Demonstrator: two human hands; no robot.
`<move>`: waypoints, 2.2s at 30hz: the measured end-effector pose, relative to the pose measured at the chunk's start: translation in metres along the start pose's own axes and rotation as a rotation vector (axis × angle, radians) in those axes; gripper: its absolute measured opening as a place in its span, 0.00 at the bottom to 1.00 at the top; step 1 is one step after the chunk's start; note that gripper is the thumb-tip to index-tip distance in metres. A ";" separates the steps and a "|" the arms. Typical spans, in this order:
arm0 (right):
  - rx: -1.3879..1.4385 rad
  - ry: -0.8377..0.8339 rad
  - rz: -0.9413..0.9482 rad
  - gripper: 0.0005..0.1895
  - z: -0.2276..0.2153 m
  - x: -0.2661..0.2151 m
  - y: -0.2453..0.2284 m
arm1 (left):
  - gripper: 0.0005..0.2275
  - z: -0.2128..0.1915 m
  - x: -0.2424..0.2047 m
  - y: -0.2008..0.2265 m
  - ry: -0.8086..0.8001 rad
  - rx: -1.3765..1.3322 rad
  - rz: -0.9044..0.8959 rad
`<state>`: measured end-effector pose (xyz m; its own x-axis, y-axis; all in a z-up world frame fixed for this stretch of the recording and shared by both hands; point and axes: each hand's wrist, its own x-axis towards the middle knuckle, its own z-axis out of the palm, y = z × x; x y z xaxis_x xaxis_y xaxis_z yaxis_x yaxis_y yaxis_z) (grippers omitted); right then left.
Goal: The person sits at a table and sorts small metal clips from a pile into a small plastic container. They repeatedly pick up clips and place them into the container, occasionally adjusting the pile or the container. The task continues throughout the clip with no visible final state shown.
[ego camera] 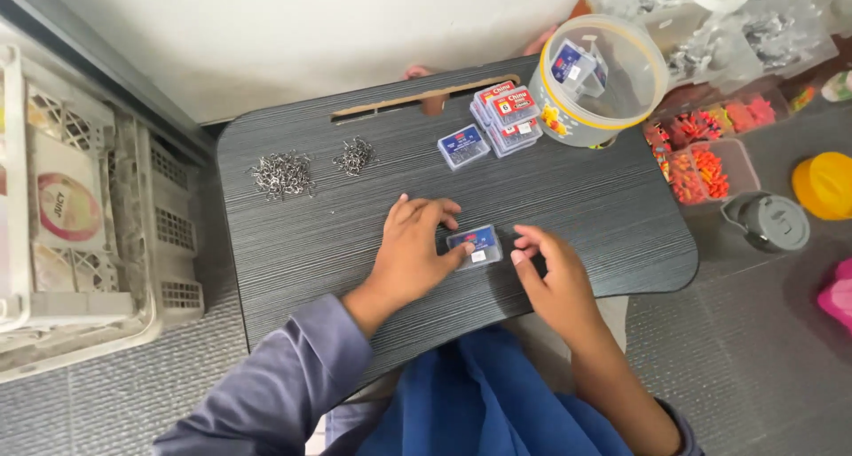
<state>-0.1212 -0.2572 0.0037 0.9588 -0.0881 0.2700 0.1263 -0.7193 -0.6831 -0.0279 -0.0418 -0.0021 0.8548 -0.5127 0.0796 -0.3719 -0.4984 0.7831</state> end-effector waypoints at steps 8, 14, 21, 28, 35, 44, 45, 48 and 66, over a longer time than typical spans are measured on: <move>-0.330 -0.066 -0.243 0.23 0.018 -0.017 0.030 | 0.19 0.002 -0.001 0.020 0.003 0.054 -0.058; -0.470 -0.166 -0.249 0.22 0.009 -0.013 0.025 | 0.19 0.008 -0.006 0.034 -0.012 0.222 -0.038; 0.048 -0.046 -0.179 0.20 -0.017 -0.002 0.047 | 0.25 0.021 -0.003 0.056 -0.115 0.494 0.028; 0.185 0.039 -0.214 0.22 -0.023 -0.003 0.051 | 0.22 -0.004 0.070 0.051 0.330 0.599 0.144; 0.186 0.009 -0.177 0.19 -0.027 -0.008 0.054 | 0.26 0.007 0.121 0.017 0.121 0.472 -0.149; 0.132 0.058 -0.172 0.14 -0.107 0.077 0.052 | 0.28 0.003 0.117 0.038 0.137 0.329 -0.253; 0.082 0.209 -0.236 0.12 -0.121 0.095 0.049 | 0.31 0.002 0.114 0.047 0.175 0.264 -0.302; 0.028 0.395 -0.262 0.10 -0.125 0.160 0.068 | 0.41 0.001 0.108 0.056 0.239 0.159 -0.276; 0.948 0.422 0.208 0.06 -0.154 0.271 0.125 | 0.21 -0.015 0.129 0.084 0.463 0.403 0.300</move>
<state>0.1156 -0.4772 0.0960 0.8414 -0.5111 0.1759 0.2910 0.1541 -0.9442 0.0568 -0.1398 0.0828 0.7273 -0.3621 0.5831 -0.6458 -0.6486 0.4027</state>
